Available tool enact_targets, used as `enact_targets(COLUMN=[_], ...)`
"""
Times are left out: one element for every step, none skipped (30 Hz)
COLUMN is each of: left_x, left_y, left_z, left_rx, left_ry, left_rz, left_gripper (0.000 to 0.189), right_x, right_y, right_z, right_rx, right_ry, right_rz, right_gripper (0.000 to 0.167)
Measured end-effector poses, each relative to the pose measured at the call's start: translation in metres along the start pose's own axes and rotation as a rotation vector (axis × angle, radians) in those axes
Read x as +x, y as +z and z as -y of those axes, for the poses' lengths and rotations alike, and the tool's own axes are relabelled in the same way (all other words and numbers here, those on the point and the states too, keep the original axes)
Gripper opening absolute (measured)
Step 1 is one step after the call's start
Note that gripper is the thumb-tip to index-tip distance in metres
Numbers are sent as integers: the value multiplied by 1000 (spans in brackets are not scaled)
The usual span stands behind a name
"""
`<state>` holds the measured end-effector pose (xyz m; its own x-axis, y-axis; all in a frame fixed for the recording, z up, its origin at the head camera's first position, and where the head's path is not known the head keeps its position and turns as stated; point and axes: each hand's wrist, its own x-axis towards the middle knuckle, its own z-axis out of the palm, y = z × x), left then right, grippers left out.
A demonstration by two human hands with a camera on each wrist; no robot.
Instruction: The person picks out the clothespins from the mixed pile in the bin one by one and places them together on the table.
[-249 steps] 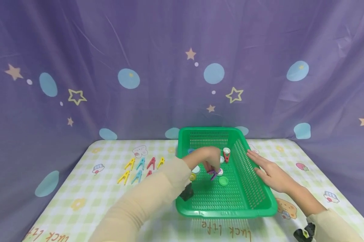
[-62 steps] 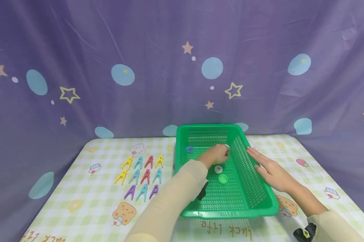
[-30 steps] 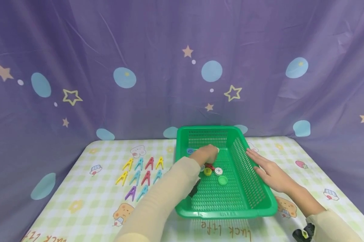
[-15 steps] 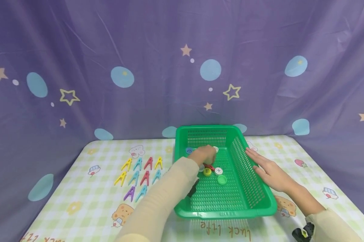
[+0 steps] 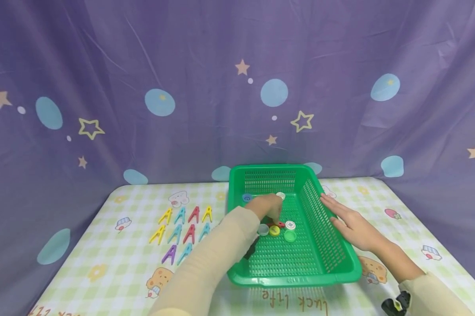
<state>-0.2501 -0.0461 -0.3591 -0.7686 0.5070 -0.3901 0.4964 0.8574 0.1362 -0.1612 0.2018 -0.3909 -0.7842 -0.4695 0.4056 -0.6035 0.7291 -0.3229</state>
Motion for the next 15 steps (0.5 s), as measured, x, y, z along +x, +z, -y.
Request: enact_targets(left_x=[0,0,0,1,1,1,1,1,1,2,2,1,1,1,1], left_y=[1,1,2,2,3,3,3,4,4,4,5,5,5,5,6], left_z=[-1,-2,-3,-4,-5,-6,-7,-8,-8,-9,-10,-11,-11,-12,-12], left_rx=[5,12,10,16,14,23,31,29,28,30,29,29,22,14,14], left_ry=[2,5,3,3,4,8,18,20,25,30,34,38,39,38,41], left_rz=[4,8,10,12,13,13,15,18,19,22,22,22,23,24,24], left_gripper=[12,14,15,16,15,15,16,16,16,15,15,15,15,14,12], right_x=[0,-1,-1,-1,-1,-1,-1,-1,-1,0,0,0,0,0,0], right_y=[0,0,1,1,1,1,0,0,0,0,0,0,-1,-1,-1], right_z=[0,0,0,-1,-1,0,0,0,0,0,1,1,1,1,2], right_rx=[1,1,4,6,5,4,3,1,0,-1,-2,-1,-1,0,-1], right_ry=[-1,-2,-2,-1,-1,0,1,1,3,5,8,10,11,12,14], right_rz=[-1,-1,-2,-1,0,1,1,2,3,5,6,8,10,11,12], right_gripper=[49,49,49,49,49,49,49,49,49,49,49,49,49,49,49])
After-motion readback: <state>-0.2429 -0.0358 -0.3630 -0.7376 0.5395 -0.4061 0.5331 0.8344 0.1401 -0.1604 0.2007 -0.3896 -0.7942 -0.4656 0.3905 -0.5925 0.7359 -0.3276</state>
